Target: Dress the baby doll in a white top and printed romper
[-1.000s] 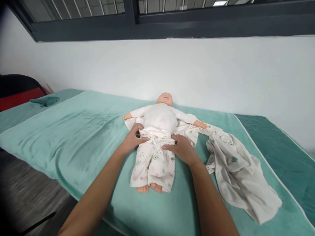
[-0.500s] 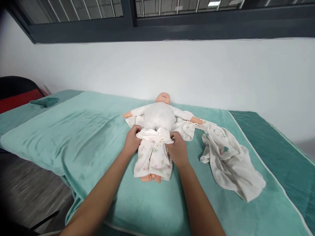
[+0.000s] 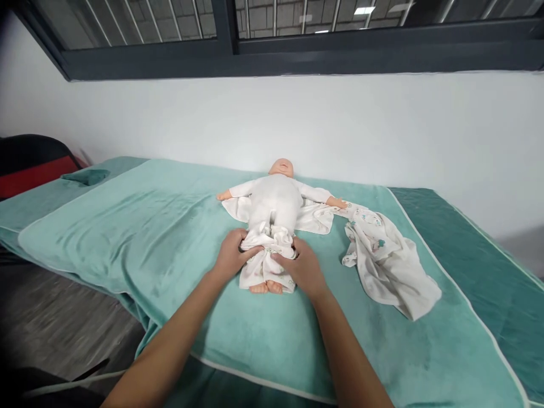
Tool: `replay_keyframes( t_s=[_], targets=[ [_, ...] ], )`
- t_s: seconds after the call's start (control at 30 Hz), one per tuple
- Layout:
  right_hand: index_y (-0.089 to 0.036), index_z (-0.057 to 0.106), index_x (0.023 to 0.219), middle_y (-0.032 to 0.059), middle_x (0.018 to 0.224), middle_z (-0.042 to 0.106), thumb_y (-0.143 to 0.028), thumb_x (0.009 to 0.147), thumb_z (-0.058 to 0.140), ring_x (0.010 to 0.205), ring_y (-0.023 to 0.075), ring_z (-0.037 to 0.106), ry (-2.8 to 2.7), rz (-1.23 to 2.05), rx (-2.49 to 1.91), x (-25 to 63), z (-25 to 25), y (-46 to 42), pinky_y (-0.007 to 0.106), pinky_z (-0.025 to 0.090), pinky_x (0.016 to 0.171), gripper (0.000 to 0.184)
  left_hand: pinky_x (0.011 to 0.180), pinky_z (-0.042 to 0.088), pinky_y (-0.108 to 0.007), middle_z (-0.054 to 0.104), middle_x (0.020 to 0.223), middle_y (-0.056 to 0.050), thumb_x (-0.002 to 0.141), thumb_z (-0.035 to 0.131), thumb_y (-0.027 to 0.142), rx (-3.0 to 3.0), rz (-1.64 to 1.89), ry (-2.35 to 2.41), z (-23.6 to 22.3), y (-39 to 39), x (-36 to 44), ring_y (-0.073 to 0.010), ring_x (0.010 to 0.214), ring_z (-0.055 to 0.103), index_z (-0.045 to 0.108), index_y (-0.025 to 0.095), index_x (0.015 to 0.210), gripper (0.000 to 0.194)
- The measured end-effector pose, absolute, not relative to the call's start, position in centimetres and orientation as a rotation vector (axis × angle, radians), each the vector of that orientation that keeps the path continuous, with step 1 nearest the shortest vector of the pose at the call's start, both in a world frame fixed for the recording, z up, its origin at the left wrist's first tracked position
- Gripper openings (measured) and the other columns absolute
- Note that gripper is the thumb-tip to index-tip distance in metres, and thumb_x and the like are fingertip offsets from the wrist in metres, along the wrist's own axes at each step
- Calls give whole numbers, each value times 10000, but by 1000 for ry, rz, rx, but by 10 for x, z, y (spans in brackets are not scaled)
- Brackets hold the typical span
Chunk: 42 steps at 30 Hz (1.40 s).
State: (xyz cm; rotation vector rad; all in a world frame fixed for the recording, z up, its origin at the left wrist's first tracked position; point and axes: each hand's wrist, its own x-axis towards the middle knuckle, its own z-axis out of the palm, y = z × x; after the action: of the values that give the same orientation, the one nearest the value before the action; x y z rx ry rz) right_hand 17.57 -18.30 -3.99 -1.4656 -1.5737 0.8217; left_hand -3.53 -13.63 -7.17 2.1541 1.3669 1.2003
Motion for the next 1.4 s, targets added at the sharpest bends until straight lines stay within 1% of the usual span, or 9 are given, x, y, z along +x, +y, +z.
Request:
replay_keyframes(
  t_s=[0.17, 0.23, 0.4, 0.5, 0.63, 0.8, 0.97, 1.2, 1.4],
  targets=[
    [-204, 604, 836, 15, 808, 652, -396, 782, 647, 802, 215, 578, -1457, 640, -1547, 170, -39, -192, 324, 450, 716, 204, 820, 437, -368, 645, 846, -29, 836, 654, 276, 2115, 1125, 1445, -67, -140, -40, -221, 823, 571, 554, 217, 855, 118],
    [-209, 578, 854, -7, 785, 614, -401, 778, 648, 764, 195, 563, -1461, 739, -1512, 175, -35, -195, 313, 457, 695, 218, 816, 470, -355, 657, 955, -39, 859, 643, 317, 2057, 1034, 1358, -60, -147, -48, -220, 880, 598, 570, 210, 996, 189],
    [-221, 505, 1234, 74, 1179, 606, -510, 613, 855, 1074, 290, 603, -1772, 1037, -1336, 190, -25, -208, 411, 529, 887, 769, 1097, 432, -435, 436, 1466, -160, 665, 846, 556, 2174, 826, 1047, -50, -179, -62, -317, 1367, 452, 303, 223, 1503, 1052],
    [-229, 466, 1297, 120, 1295, 543, -479, 493, 928, 1227, 363, 531, -1943, 793, -1365, 189, -29, -217, 507, 466, 1030, 960, 1124, 395, -524, 368, 1513, -204, 568, 897, 577, 2376, 737, 1177, -53, -192, -58, -391, 1427, 378, 196, 231, 1571, 1272],
    [-214, 505, 1183, 117, 1168, 611, -448, 637, 846, 1120, 344, 584, -1957, 551, -1478, 182, -38, -222, 494, 482, 959, 685, 1038, 443, -540, 532, 1375, -192, 635, 853, 592, 2548, 625, 1340, -51, -195, -47, -387, 1278, 534, 283, 196, 1527, 1130],
    [-206, 557, 1054, 98, 1052, 693, -432, 786, 739, 1022, 306, 628, -2049, 515, -1639, 177, -25, -226, 393, 460, 847, 395, 1015, 448, -462, 686, 1206, -120, 832, 691, 582, 2630, 518, 1313, -37, -196, -45, -307, 1107, 662, 444, 200, 1385, 716],
    [-234, 498, 867, 29, 814, 693, -378, 813, 668, 755, 229, 640, -2036, 492, -1823, 174, -6, -237, 290, 369, 648, 229, 825, 482, -366, 752, 1068, -58, 929, 551, 362, 2476, 316, 1429, -19, -206, -43, -287, 951, 719, 519, 247, 1271, 362],
    [-237, 375, 724, -3, 665, 581, -197, 778, 541, 622, 172, 524, -2140, 414, -1881, 172, 21, -266, 278, 237, 583, 179, 706, 456, -271, 729, 1059, -17, 797, 596, 234, 2161, 239, 1281, 17, -222, -47, -226, 935, 695, 575, 249, 1148, 353],
    [-226, 416, 732, -42, 676, 490, -304, 770, 629, 630, 136, 447, -2349, 1035, -1566, 176, 63, -284, 257, 262, 563, 229, 747, 454, -257, 702, 1155, -2, 816, 663, 414, 2243, -31, 842, 59, -237, -74, -218, 984, 670, 610, 274, 1201, 413]
  ],
)
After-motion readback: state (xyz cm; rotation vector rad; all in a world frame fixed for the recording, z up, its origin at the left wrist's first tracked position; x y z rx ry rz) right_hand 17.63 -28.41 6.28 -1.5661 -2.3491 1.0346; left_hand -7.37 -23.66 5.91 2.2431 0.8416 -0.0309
